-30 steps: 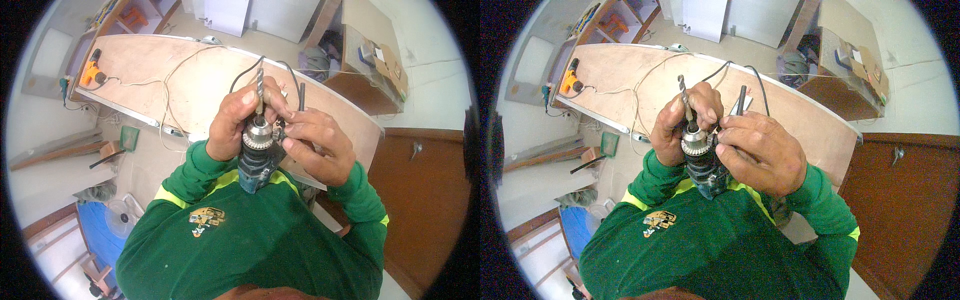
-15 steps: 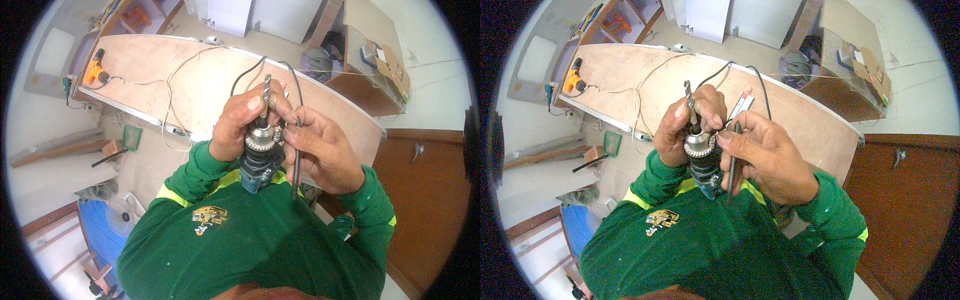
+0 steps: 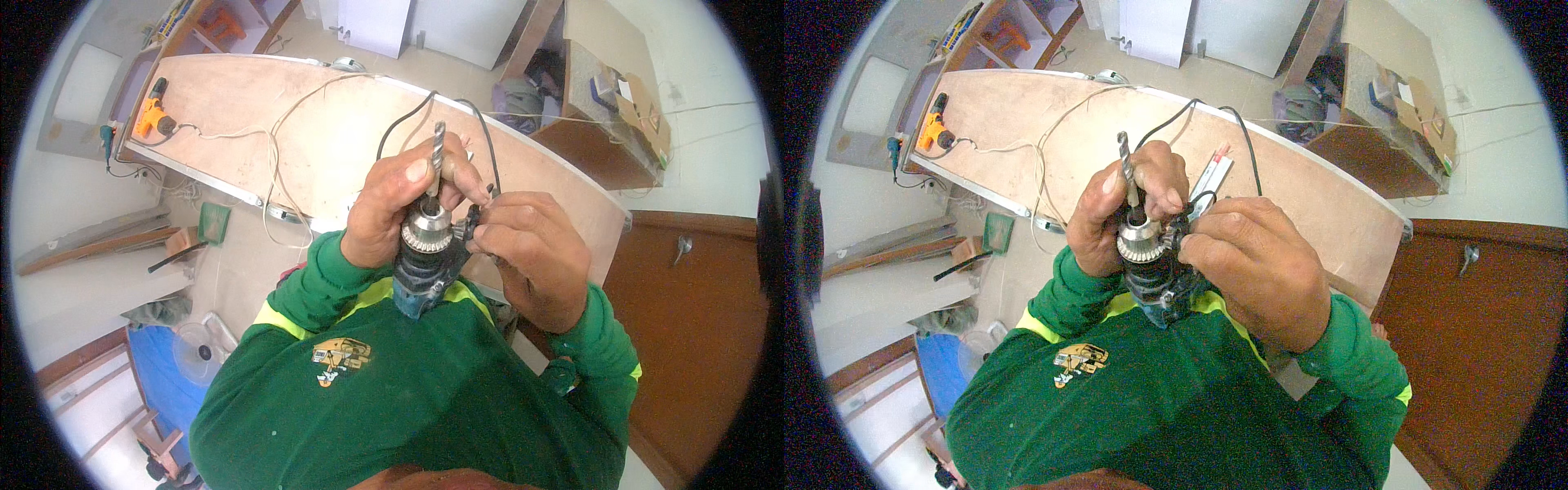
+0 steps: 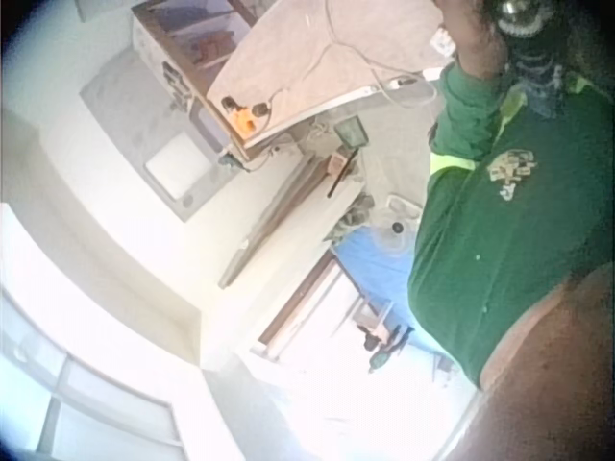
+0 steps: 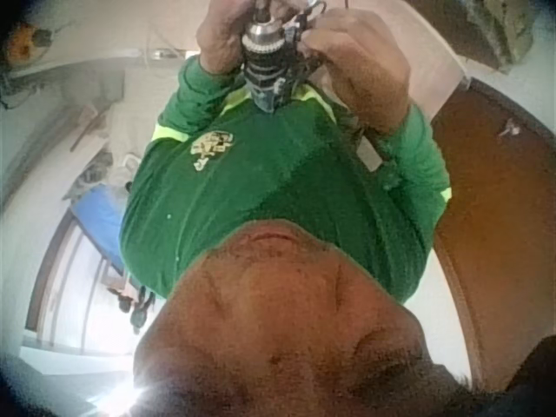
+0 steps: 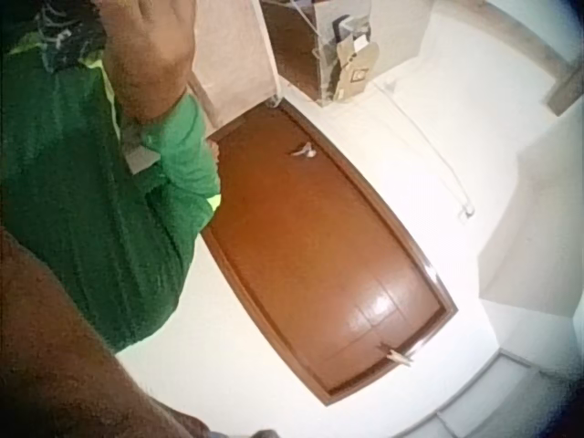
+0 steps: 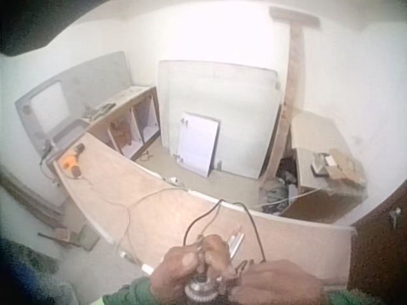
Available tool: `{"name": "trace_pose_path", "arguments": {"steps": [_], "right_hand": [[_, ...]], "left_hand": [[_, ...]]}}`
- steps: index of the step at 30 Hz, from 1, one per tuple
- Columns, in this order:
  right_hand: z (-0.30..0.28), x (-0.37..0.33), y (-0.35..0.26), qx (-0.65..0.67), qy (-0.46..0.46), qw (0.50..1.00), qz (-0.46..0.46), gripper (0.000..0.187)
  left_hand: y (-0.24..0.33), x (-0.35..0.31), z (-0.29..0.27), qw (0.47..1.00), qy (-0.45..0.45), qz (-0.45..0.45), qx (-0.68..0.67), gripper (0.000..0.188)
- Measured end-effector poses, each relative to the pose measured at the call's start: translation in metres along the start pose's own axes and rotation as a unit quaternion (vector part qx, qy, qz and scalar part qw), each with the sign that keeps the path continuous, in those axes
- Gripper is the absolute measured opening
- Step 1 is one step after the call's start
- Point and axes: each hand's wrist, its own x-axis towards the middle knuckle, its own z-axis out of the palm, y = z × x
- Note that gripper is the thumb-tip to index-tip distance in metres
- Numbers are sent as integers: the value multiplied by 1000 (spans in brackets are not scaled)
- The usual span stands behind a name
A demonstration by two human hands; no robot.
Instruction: The person walks through a room with blue floor protection, picks up a corded drill and hammer, then adjusts the drill bit and chuck. They position a metal ceiling frame and use the drill to fasten it to the ceiling.
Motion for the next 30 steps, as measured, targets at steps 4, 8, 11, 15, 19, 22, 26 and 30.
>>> {"name": "trace_pose_path", "arguments": {"steps": [4,8,11,15,19,22,26,30], "right_hand": [[7,-5,6,-82,8,994,-65,27],[5,-1,11,-139,-13,982,-130,24],[2,5,-9,256,-20,932,257,22],[-8,8,-11,585,-36,674,450,26],[-2,3,-16,587,19,664,463,25],[8,2,-17,525,29,733,431,26],[18,-1,-22,396,7,841,369,30],[10,6,-9,80,-40,994,62,23]], "left_hand": [[2,3,3,1000,8,-8,-12,59],[-1,6,-4,1000,-1,-2,-17,59],[1,6,-2,999,19,-36,-24,57],[14,3,16,995,47,-85,-8,59],[14,2,11,997,7,-50,62,65],[20,-5,11,984,62,-51,162,66],[33,-25,17,974,159,-50,153,42],[26,-41,8,975,138,23,173,42]]}}
